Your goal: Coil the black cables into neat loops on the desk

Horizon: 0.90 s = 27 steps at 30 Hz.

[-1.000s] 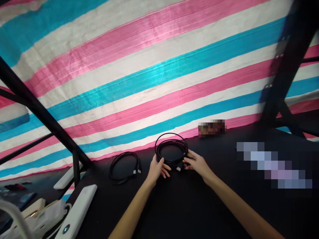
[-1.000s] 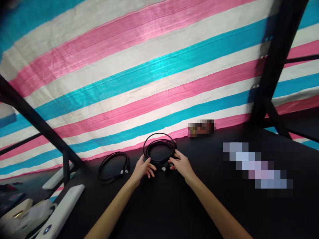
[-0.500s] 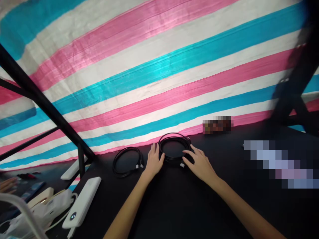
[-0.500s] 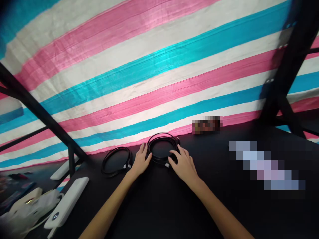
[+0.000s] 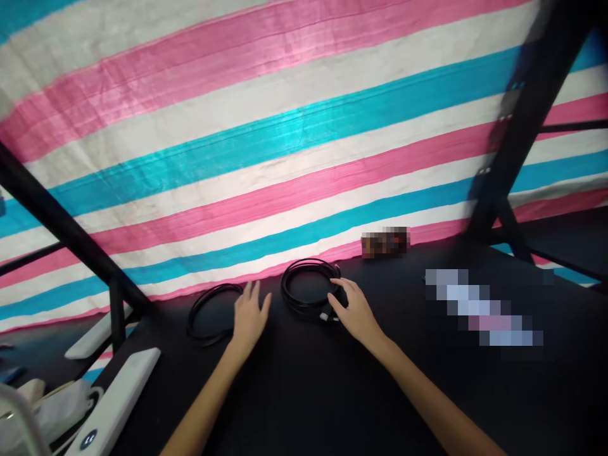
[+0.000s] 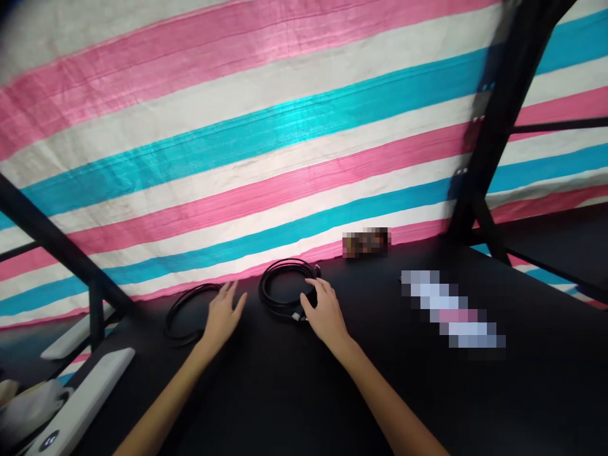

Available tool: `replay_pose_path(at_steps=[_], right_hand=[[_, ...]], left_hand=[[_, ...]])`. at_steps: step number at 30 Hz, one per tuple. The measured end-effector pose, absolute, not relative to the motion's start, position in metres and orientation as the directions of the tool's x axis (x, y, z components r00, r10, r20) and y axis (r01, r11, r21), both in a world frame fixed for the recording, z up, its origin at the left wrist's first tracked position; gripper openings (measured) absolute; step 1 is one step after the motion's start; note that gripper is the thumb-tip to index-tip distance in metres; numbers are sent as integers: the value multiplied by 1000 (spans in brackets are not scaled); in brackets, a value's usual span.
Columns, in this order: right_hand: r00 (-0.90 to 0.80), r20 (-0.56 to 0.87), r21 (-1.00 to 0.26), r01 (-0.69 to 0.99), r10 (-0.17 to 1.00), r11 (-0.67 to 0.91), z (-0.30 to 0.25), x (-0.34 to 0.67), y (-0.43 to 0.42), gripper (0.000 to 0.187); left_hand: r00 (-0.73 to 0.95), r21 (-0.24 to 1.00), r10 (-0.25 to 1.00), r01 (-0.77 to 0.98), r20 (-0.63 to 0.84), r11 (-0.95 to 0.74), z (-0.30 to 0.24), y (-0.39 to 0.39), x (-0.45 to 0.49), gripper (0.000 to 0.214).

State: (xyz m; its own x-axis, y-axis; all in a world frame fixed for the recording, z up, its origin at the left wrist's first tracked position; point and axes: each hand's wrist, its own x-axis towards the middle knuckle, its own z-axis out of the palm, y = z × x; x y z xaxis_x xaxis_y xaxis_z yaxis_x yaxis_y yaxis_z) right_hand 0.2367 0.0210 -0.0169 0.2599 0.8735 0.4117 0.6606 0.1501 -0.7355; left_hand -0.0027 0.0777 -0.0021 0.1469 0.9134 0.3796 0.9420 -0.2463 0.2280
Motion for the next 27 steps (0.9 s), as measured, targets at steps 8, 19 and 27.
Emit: replay_pose_path(at_steps=[8, 19, 27], right_hand=[[196, 475, -781, 544, 858, 308, -8, 221, 11, 27], [-125, 275, -833, 465, 953, 301, 5, 205, -6, 35], [-195, 295, -646, 680, 935, 346, -5, 207, -6, 26]], left_hand=[[0, 118, 984, 993, 179, -22, -2, 26, -28, 25], [427, 753, 904, 602, -22, -266, 8, -75, 18, 24], [179, 348, 946, 898, 269, -269, 18, 9, -7, 41]])
